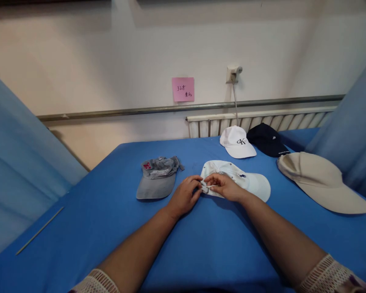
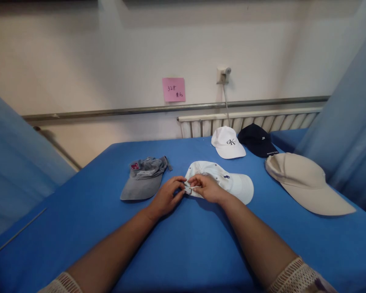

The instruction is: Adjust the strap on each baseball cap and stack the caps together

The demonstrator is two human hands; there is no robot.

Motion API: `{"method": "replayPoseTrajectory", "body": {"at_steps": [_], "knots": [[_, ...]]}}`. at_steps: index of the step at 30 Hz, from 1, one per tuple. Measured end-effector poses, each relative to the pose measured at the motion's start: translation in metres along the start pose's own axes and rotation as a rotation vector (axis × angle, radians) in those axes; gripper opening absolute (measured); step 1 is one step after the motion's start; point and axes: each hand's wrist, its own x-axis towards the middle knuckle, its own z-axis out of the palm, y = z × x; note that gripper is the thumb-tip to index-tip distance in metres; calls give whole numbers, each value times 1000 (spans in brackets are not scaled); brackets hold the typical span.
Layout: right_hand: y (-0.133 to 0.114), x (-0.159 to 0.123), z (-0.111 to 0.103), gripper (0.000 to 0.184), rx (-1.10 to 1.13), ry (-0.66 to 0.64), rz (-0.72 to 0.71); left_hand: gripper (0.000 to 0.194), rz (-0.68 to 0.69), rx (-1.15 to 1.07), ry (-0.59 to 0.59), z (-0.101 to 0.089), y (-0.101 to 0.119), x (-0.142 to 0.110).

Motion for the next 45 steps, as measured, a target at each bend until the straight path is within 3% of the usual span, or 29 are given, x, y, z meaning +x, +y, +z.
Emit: {"method": "replayPoseTrajectory", "body": {"at_steps": [6, 13, 16, 19, 21, 25, 29, 32, 37, 39, 42, 45], "knots": [[3, 2, -2, 22, -50, 3, -5, 3, -84, -278, 16, -2, -4, -1], [-10, -2, -4, 17, -99, -9, -19, 20, -299, -666, 38, 3, -20, -1], [-16, -3, -5, 17, -79, 2, -25, 23, -295, -625, -3, 0, -17, -1], [-17, -3, -3, 15, -66, 24, -26, 41, -180, -427, -66, -4, -9, -1], [-16, -3, -2, 16, -45, 38, -23, 37, -104, -298, -63, -5, -3, 0], [-17, -2, 0, 16, 31, 46, -8, 9, -95, -295, 28, -1, 2, 1], [-21, -3, -1, 13, 32, 32, -17, 19, -260, -490, 148, 5, -1, 2], [-23, -3, 0, 13, 29, 14, -21, 25, -380, -500, 192, 8, -3, 3], [-23, -2, 1, 15, 46, 29, -14, 36, -530, -584, 379, 6, -7, 5], [-22, -2, 1, 14, 55, 38, -21, 35, -500, -610, 308, 4, -7, 4], [-21, -2, 0, 14, 78, 60, -42, 33, -340, -569, 120, 0, -5, 2], [-23, -3, -3, 16, 89, 101, -64, 31, -283, -488, 89, -1, -5, 2]]}}
